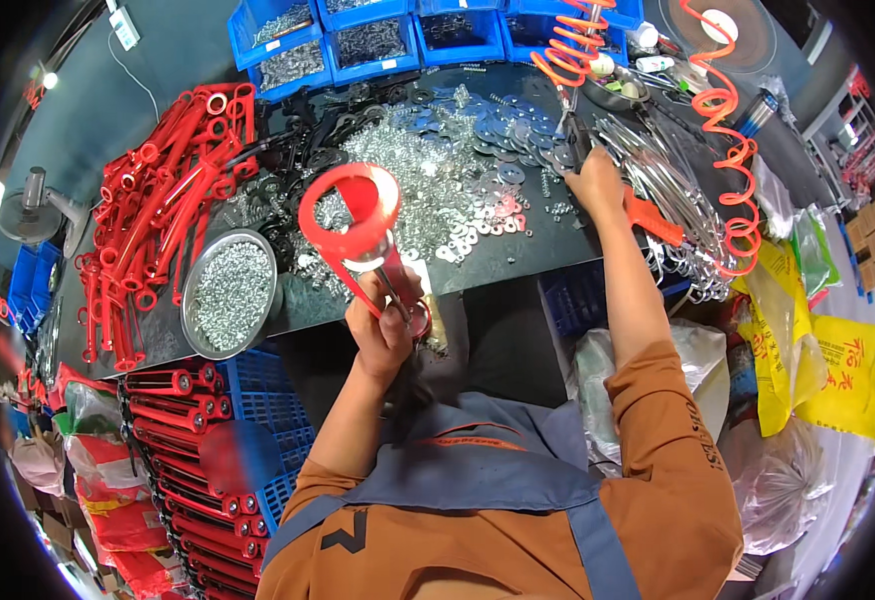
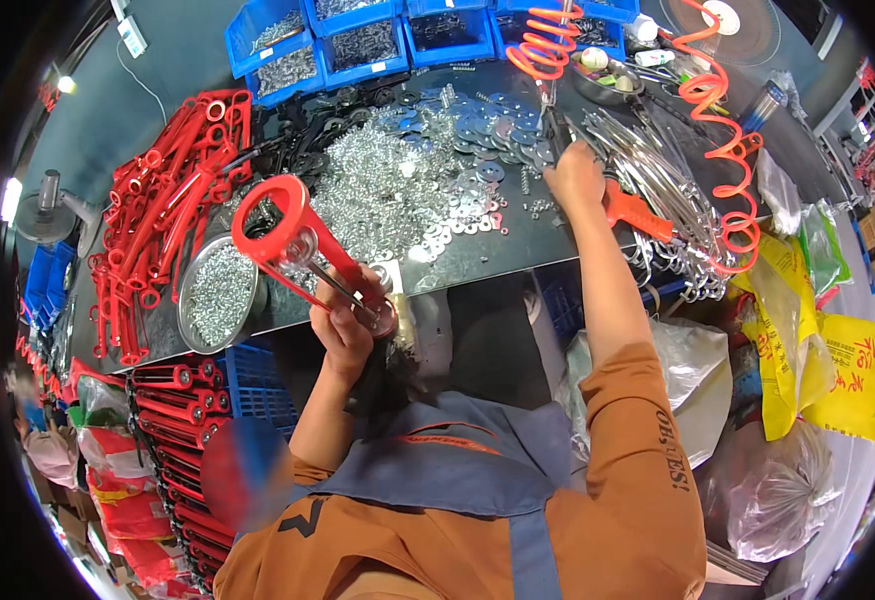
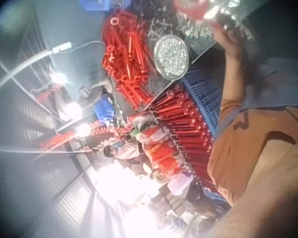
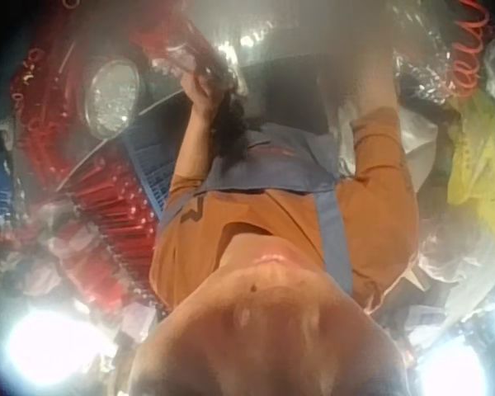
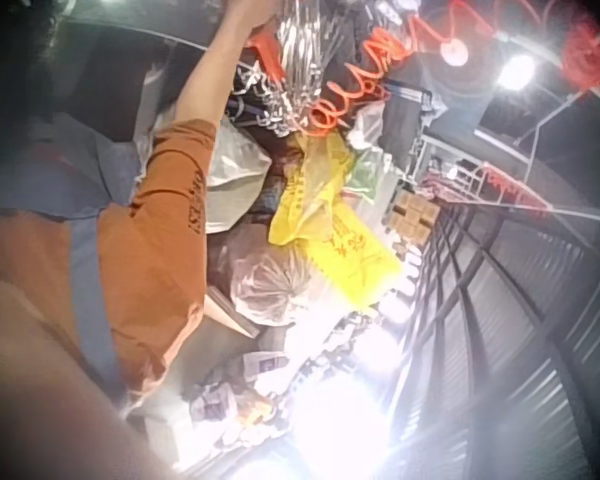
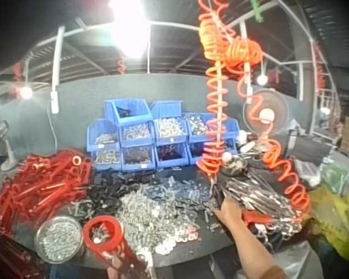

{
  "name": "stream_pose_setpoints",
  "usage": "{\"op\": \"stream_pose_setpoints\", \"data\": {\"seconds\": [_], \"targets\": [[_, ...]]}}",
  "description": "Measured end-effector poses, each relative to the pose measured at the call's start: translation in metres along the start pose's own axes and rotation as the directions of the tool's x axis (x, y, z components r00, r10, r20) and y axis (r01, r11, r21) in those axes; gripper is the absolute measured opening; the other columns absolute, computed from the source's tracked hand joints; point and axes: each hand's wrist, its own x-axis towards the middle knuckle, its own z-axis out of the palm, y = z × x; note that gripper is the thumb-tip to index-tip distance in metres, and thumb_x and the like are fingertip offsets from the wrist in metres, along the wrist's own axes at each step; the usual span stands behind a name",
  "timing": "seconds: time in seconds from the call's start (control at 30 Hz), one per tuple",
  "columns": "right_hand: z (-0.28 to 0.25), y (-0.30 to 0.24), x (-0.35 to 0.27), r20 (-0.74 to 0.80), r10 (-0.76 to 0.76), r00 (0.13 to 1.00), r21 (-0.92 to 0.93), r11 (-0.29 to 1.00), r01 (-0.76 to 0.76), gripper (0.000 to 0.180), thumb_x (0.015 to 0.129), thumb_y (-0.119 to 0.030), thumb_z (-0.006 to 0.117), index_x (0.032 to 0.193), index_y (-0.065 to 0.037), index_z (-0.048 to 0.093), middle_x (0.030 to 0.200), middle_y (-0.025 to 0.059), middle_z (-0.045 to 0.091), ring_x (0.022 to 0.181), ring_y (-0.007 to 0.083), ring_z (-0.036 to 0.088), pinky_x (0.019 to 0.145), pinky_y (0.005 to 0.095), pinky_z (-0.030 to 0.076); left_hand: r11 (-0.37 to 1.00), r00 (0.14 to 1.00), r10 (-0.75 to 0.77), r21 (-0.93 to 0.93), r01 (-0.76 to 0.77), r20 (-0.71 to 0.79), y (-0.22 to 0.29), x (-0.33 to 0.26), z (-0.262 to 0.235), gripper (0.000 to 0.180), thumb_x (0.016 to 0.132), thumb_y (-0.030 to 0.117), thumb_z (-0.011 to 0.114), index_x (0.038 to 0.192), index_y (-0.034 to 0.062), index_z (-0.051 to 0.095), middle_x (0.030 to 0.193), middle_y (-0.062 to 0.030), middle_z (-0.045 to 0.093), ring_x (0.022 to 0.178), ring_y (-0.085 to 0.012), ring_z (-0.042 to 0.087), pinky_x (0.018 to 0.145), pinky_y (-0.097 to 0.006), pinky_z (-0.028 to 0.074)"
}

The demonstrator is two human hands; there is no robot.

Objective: Assembling mechanical components using a power drill and small hardware.

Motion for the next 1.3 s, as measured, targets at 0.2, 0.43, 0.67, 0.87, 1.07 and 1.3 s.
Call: {"op": "stream_pose_setpoints", "data": {"seconds": [0.2, 0.43, 0.67, 0.87, 1.07, 1.3], "targets": [[-0.02, -0.009, -0.021, 0.083, -0.013, 0.996, 0.749, 0.661, -0.054, 0.039, 0.069, -0.012, 0.072, 0.1, 0.005, 0.056, 0.079, 0.0125, 0.063, 0.072, 0.0244, 0.065, 0.066, 0.0348, 0.054, 0.99, 0.993, -0.121, -0.069, 0.121, 0.007, 0.009, 0.001, -0.004, 0.045, 0.093, 0.04, 0.051, 0.102, -0.0041, 0.053, 0.084, -0.0099, 0.062, 0.071, -0.0149, 0.059, 0.063, -0.027, 0.048], [-0.022, -0.065, -0.063, -0.293, -0.125, 0.948, 0.944, 0.119, 0.308, 0.026, 0.072, 0.002, 0.065, 0.096, -0.002, 0.056, 0.081, 0.0025, 0.059, 0.07, 0.01, 0.06, 0.063, 0.0254, 0.05, 0.971, 0.971, -0.239, -0.018, 0.239, -0.019, 0.016, 0.006, 0.002, 0.009, 0.092, -0.005, 0.048, 0.098, -0.003, 0.053, 0.081, -0.0073, 0.06, 0.07, -0.0106, 0.057, 0.063, -0.024, 0.047], [-0.002, -0.065, -0.07, -0.274, -0.136, 0.952, 0.93, 0.214, 0.299, 0.026, 0.072, 0.004, 0.064, 0.095, -0.002, 0.054, 0.082, 0.003, 0.058, 0.067, 0.0099, 0.058, 0.062, 0.0254, 0.049, 0.988, 0.992, -0.117, 0.096, 0.12, -0.039, 0.008, 0.006, 0.001, 0.006, 0.091, 0.0, 0.054, 0.097, -0.0027, 0.054, 0.073, -0.0064, 0.062, 0.063, -0.0102, 0.06, 0.057, -0.024, 0.048], [-0.012, -0.075, -0.07, -0.375, -0.162, 0.913, 0.821, 0.399, 0.408, 0.023, 0.075, 0.007, 0.06, 0.096, 0.0, 0.051, 0.077, 0.0041, 0.057, 0.064, 0.0124, 0.058, 0.061, 0.027, 0.051, 0.97, 0.971, -0.241, 0.047, 0.24, -0.001, 0.008, 0.005, 0.0, 0.009, 0.095, 0.006, 0.052, 0.099, -0.0009, 0.056, 0.084, -0.0048, 0.062, 0.072, -0.0087, 0.059, 0.065, -0.023, 0.047], [-0.165, -0.154, -0.068, -0.452, -0.152, 0.879, 0.854, -0.359, 0.377, 0.022, 0.08, 0.007, 0.057, 0.102, 0.003, 0.054, 0.088, 0.0127, 0.059, 0.068, 0.0166, 0.058, 0.057, 0.032, 0.049, 0.98, 0.98, -0.2, 0.002, 0.2, -0.013, 0.01, 0.003, -0.001, 0.013, 0.095, 0.011, 0.052, 0.096, -0.0022, 0.054, 0.082, -0.0063, 0.061, 0.072, -0.0112, 0.059, 0.065, -0.027, 0.048], [-0.252, -0.262, -0.082, -0.466, -0.393, 0.793, 0.855, -0.431, 0.289, 0.013, 0.082, -0.003, 0.059, 0.094, 0.001, 0.055, 0.073, 0.0076, 0.06, 0.058, 0.0168, 0.059, 0.052, 0.0304, 0.051, 0.996, 0.997, -0.079, 0.035, 0.079, -0.012, 0.006, 0.005, 0.001, 0.009, 0.088, 0.001, 0.06, 0.097, -0.0017, 0.059, 0.076, -0.0086, 0.063, 0.066, -0.0152, 0.064, 0.059, -0.028, 0.05]]}}
